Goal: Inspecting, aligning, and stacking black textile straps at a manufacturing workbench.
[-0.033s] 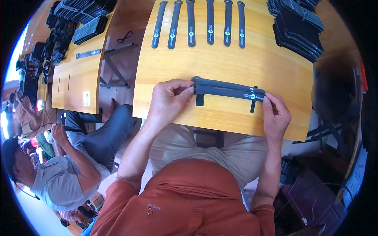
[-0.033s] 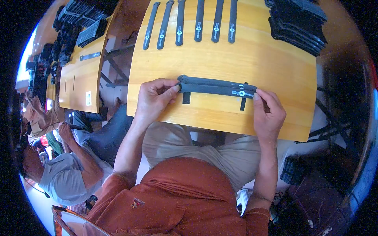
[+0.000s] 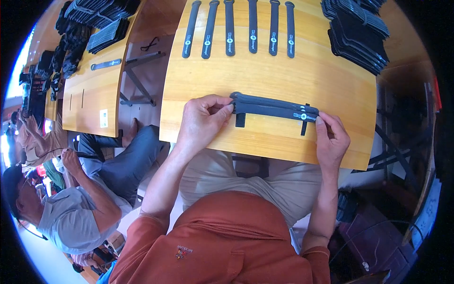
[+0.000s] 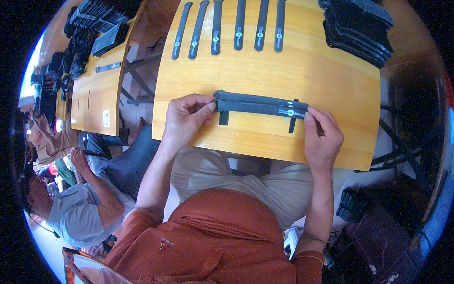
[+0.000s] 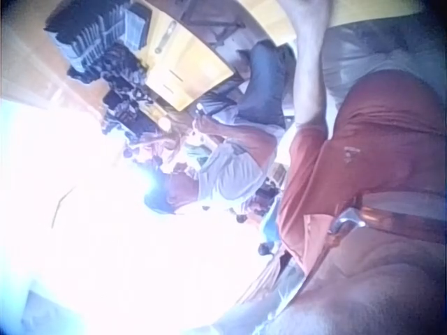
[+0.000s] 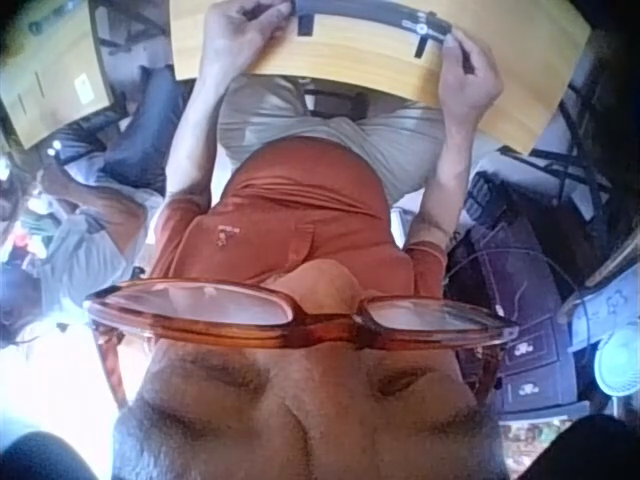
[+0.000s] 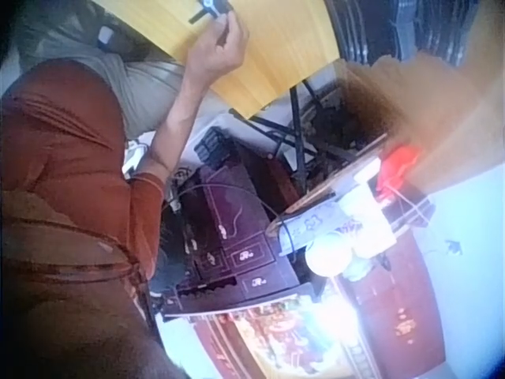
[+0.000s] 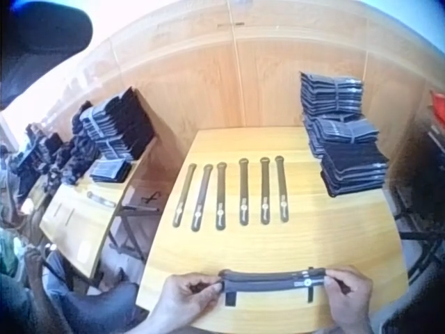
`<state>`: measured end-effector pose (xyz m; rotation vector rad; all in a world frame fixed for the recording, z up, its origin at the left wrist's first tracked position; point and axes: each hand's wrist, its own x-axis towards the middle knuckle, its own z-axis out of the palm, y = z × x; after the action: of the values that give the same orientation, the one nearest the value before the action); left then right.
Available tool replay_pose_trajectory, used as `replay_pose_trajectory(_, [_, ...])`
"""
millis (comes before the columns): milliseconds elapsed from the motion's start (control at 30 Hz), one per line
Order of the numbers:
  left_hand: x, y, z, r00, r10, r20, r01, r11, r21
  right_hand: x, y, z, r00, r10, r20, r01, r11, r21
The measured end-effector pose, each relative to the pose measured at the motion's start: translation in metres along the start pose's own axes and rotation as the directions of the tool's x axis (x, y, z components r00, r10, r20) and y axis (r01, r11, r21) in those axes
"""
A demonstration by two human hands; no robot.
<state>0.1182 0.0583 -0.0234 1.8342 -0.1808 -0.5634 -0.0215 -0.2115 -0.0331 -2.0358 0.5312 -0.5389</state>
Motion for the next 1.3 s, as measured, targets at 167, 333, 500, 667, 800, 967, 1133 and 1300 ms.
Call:
replay_pose_trajectory(167, [0.0008, -0.0008, 0.0003, 1.0, 0.002, -0.012, -0.002, 1.0, 0.012, -0.0003, -0.0003, 0.0014, 0.999, -0.036, -0.01, 0.035, 0.998, -0.049])
replay_pose_trajectory(333, [0.002, -0.004, 0.0003, 0.999, 0.037, -0.017, -0.036, 0.998, 0.059, 0.0001, 0.0029, 0.0019, 0.997, -0.07, -0.019, 0.069, 0.995, -0.076])
replay_pose_trajectory(500, [0.0019, -0.0037, 0.001, 0.999, 0.036, -0.025, -0.034, 0.997, 0.068, 0.0003, 0.001, 0.0025, 0.998, -0.057, -0.018, 0.055, 0.995, -0.082])
replay_pose_trajectory(667, [0.0025, -0.0011, 0.0027, 0.999, 0.031, -0.029, -0.029, 0.996, 0.09, 0.001, 0.0022, 0.0006, 0.998, -0.065, -0.023, 0.062, 0.993, -0.096])
replay_pose_trajectory(800, [0.0023, -0.0019, 0.0027, 0.999, -0.009, -0.046, 0.013, 0.997, 0.074, 0.0006, 0.0014, 0.003, 0.998, -0.064, -0.029, 0.062, 0.996, -0.061])
replay_pose_trajectory(967, [0.0016, -0.0034, 0.0033, 0.998, -0.032, -0.051, 0.034, 0.999, 0.042, -0.0006, 0.002, 0.0027, 0.998, -0.066, -0.023, 0.063, 0.993, -0.096])
replay_pose_trajectory(1133, [0.0011, -0.0014, 0.0033, 0.996, -0.058, -0.061, 0.059, 0.998, 0.021, -0.0011, 0.0025, 0.0031, 0.996, -0.086, -0.034, 0.083, 0.993, -0.081])
replay_pose_trajectory(1300, [0.0007, 0.0011, 0.0027, 0.997, -0.062, -0.051, 0.064, 0.998, 0.027, 0.0003, 0.0024, 0.0024, 0.994, -0.106, -0.027, 0.102, 0.989, -0.108])
